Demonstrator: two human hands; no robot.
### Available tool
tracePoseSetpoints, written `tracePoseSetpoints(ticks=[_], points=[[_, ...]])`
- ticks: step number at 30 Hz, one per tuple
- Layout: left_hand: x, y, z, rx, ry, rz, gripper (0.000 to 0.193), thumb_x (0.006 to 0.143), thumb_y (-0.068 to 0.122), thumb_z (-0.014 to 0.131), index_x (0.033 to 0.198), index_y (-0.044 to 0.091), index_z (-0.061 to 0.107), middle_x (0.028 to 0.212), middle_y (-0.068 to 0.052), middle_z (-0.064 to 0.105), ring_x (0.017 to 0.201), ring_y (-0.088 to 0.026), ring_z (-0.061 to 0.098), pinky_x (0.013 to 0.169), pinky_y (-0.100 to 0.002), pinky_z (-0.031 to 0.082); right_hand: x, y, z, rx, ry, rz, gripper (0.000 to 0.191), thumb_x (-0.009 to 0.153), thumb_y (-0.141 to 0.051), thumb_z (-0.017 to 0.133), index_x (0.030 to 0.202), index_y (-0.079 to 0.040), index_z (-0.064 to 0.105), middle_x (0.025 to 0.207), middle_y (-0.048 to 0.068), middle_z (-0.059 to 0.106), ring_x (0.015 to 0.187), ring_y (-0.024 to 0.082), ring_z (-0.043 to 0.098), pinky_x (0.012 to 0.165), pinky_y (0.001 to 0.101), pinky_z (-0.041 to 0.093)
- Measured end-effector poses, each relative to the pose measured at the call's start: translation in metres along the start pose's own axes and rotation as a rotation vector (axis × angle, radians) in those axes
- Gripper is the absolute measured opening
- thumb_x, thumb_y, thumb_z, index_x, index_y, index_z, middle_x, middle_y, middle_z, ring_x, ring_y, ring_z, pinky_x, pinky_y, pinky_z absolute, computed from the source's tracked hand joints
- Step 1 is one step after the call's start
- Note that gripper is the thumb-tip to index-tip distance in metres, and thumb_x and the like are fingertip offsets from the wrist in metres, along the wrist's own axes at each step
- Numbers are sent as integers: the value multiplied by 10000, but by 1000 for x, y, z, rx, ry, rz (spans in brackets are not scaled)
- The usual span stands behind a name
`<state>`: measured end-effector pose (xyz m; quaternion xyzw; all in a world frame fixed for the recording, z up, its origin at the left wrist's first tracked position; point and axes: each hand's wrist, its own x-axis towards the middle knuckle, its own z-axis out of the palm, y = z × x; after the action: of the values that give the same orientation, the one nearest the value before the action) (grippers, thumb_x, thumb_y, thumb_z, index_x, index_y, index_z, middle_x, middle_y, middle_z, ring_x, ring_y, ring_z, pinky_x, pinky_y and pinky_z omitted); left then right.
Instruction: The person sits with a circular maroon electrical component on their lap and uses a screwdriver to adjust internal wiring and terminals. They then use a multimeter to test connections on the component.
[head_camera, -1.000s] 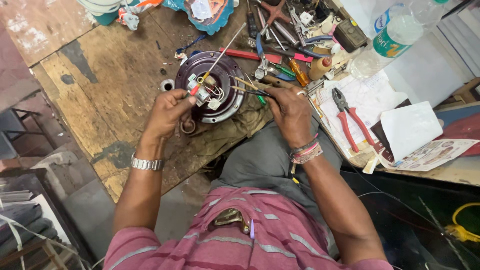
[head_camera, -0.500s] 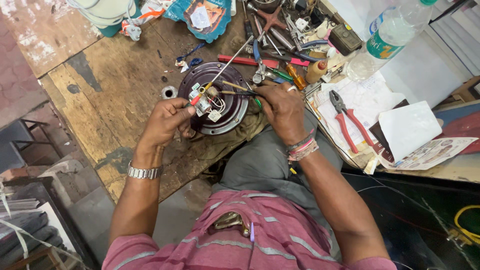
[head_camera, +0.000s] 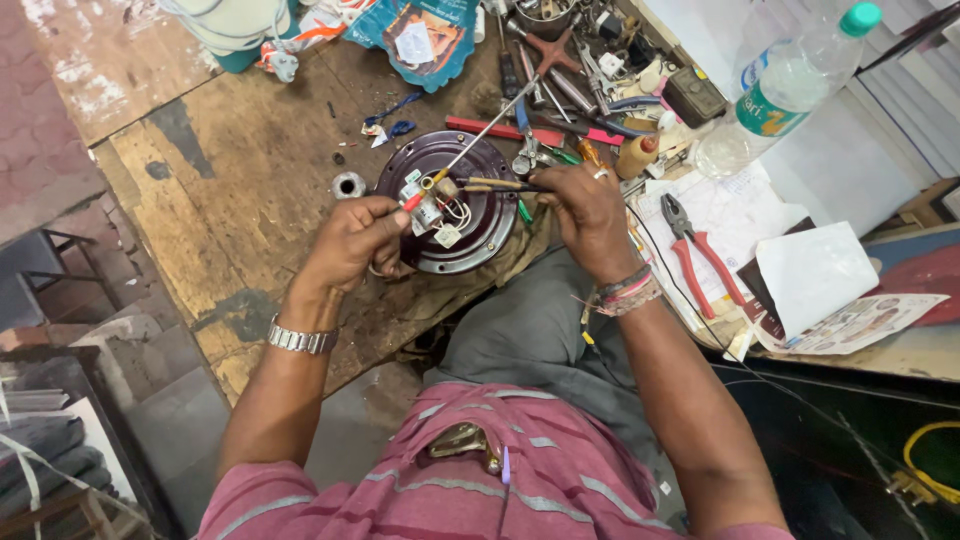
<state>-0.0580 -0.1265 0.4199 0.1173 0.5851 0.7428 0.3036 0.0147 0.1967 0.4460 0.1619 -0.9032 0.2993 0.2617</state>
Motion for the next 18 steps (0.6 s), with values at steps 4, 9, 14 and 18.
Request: tracePoseSetpoints(ticks=[4, 9, 14, 18], points=[[0, -2, -1, -14, 17, -16, 243, 995, 217, 685, 874, 12, 638, 548, 24, 471, 443, -87, 450, 441, -276, 426, 2, -2, -4, 45, -4, -50, 216, 946, -59, 715, 1155, -102, 683, 1165, 57, 723, 1087, 286, 664, 924, 420, 455], [-1, -1, -1, 12, 18, -10, 240, 993, 207, 689, 872, 6, 639, 554, 17, 485, 442, -87, 453, 433, -271, 413, 4, -9, -6, 52, -23, -48, 219, 933, -59, 718, 1145, -96, 682, 1171, 69, 712, 1079, 297, 656, 943, 426, 461], [-4, 6, -2, -15, 24, -10, 236, 986, 224, 685, 898, 7, 655, 552, 21, 488, 443, -78, 460, 434, -265, 429, 10, -15, -7, 44, -27, -52, 214, 931, -42, 717, 1139, -86, 691, 1153, 79, 714, 1073, 304, 657, 928, 440, 459], [-6, 12, 1, -21, 29, -7, 251, 986, 223, 696, 896, -7, 654, 557, 21, 485, 445, -78, 457, 435, -273, 441, 13, -18, -8, 113, -33, -21, 207, 942, -30, 708, 1144, -72, 695, 1132, 84, 715, 1076, 307, 660, 915, 428, 482]])
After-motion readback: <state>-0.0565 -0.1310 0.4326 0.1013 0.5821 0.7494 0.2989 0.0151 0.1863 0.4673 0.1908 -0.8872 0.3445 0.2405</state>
